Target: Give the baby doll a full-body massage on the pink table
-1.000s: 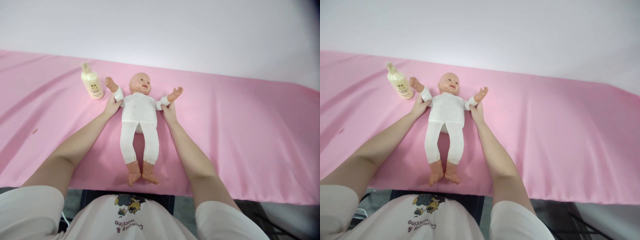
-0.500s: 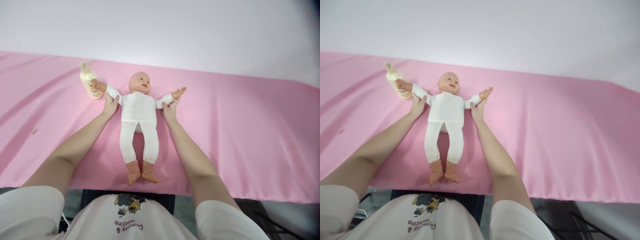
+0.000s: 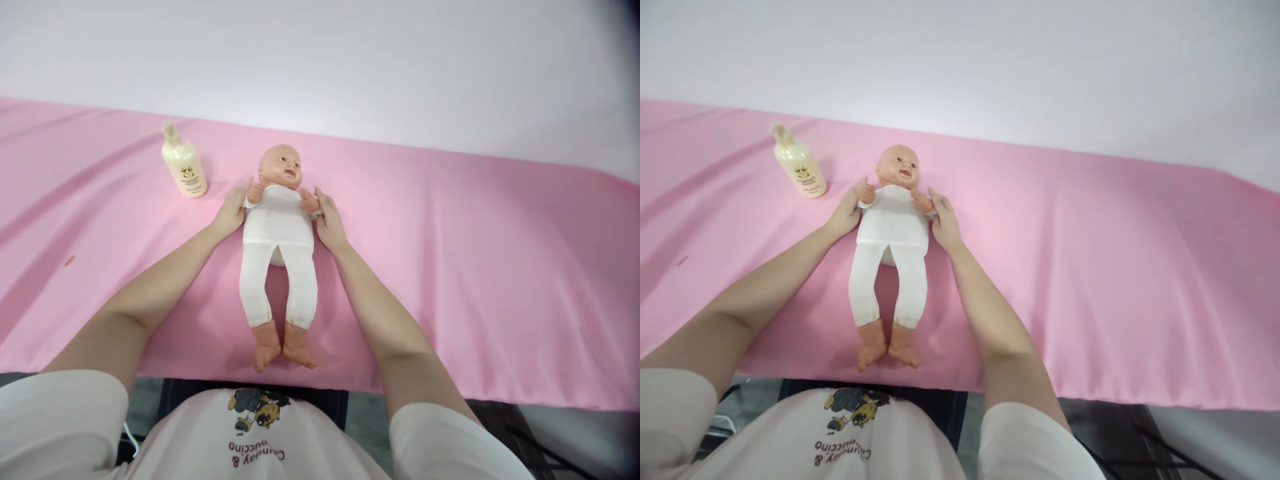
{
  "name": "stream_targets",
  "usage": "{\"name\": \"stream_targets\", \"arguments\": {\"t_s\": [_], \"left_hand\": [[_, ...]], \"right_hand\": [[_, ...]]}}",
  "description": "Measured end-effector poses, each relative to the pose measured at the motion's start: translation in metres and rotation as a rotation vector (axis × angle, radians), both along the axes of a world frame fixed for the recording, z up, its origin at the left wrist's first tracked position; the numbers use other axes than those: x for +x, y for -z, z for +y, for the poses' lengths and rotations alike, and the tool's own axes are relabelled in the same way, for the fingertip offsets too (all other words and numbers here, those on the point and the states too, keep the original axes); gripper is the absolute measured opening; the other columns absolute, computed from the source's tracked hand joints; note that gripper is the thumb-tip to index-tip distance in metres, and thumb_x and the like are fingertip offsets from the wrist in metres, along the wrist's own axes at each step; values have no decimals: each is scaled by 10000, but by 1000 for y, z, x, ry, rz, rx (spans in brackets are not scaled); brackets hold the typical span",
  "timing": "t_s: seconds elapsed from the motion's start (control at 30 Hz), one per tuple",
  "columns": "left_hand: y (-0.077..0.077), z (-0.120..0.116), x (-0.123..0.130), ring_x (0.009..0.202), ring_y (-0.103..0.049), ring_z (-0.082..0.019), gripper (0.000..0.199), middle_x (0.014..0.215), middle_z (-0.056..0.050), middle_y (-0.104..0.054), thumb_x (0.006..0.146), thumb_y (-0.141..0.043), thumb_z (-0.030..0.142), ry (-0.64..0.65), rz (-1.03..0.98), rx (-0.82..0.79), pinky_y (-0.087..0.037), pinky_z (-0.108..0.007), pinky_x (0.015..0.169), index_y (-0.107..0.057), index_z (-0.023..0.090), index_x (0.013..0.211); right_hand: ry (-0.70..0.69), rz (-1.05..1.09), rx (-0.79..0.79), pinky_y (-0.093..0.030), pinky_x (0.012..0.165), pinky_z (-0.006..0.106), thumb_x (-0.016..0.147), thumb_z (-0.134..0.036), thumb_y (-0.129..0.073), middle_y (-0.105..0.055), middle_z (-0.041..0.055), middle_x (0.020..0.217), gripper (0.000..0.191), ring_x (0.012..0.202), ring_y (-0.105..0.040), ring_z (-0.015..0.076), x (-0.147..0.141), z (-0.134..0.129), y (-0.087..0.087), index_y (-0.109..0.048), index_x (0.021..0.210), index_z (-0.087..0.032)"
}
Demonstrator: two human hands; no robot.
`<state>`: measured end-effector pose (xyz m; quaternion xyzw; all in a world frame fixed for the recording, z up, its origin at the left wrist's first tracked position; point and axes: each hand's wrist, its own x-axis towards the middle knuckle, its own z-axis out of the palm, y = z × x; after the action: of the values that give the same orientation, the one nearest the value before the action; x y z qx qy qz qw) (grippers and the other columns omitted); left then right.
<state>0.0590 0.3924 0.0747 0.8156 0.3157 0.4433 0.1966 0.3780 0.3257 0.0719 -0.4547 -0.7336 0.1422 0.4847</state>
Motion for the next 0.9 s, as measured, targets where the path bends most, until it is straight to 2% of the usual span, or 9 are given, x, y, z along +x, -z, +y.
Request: {"name": "stream_targets", "arguments": {"t_s": [0.13, 0.27, 0.33, 0.43, 0.53, 0.6, 0.73, 0.9], "left_hand": [[4, 0, 0, 1328, -560, -303, 553, 1395, -167, -622, 1008, -468, 393, -11, 38, 12, -412, -544, 1181, -470, 202, 1527], [2, -2, 2, 1396, -516, -305, 564, 1455, -176, -580, 1026, -451, 431, -8, 21, 27, -374, -555, 1214, -424, 207, 1544], [1, -2, 3, 1456, -466, -292, 613, 1531, -183, -506, 1030, -453, 488, 0, -33, 29, -345, -522, 1246, -346, 215, 1569], [5, 2, 0, 1520, -385, -290, 757, 1606, -222, -380, 1003, -498, 581, -46, -120, -52, -334, -486, 1260, -200, 196, 1583], [14, 11, -7, 1498, -406, -316, 860, 1557, -267, -394, 958, -569, 630, -176, -193, -172, -363, -507, 1236, -132, 177, 1545], [19, 17, -11, 1454, -453, -327, 844, 1505, -264, -435, 943, -592, 634, -244, -247, -231, -382, -526, 1218, -147, 187, 1504], [20, 19, -12, 1458, -434, -334, 811, 1452, -247, -464, 922, -624, 616, -290, -293, -272, -371, -532, 1224, -177, 189, 1448], [20, 17, -10, 1442, -434, -341, 842, 1478, -253, -429, 895, -658, 630, -277, -311, -276, -358, -544, 1221, -182, 200, 1441]], "right_hand": [[-21, -19, -8, -380, 1248, 531, 931, -240, -466, -597, 73, 1415, 604, 1369, -536, 272, -1, 0, -1, -476, 1530, -314], [-11, 10, -38, -334, 1274, 553, 949, -266, -448, -558, 88, 1476, 622, 1420, -500, 269, -1, -1, 0, -402, 1569, -293], [7, 55, -51, -280, 1300, 555, 963, -312, -461, -453, 95, 1584, 686, 1509, -404, 260, 0, 0, 2, -265, 1620, -277], [77, 160, -54, -222, 1316, 539, 960, -367, -509, -172, 83, 1723, 855, 1614, -185, 233, 2, 5, 6, -6, 1647, -285], [184, 291, -21, -184, 1305, 584, 932, -372, -558, 73, 96, 1738, 1005, 1639, -25, 247, 6, 14, 14, 178, 1610, -285], [256, 355, -2, -163, 1289, 628, 917, -371, -571, 166, 106, 1720, 1058, 1638, 36, 269, 10, 20, 20, 246, 1584, -287], [280, 351, -24, -195, 1269, 653, 915, -379, -563, 186, 107, 1709, 1052, 1637, 30, 283, 12, 23, 23, 250, 1577, -308], [243, 381, -72, -185, 1276, 641, 883, -330, -612, 125, 103, 1723, 1040, 1637, 11, 285, 5, 10, 5, 142, 1599, -321]]}}
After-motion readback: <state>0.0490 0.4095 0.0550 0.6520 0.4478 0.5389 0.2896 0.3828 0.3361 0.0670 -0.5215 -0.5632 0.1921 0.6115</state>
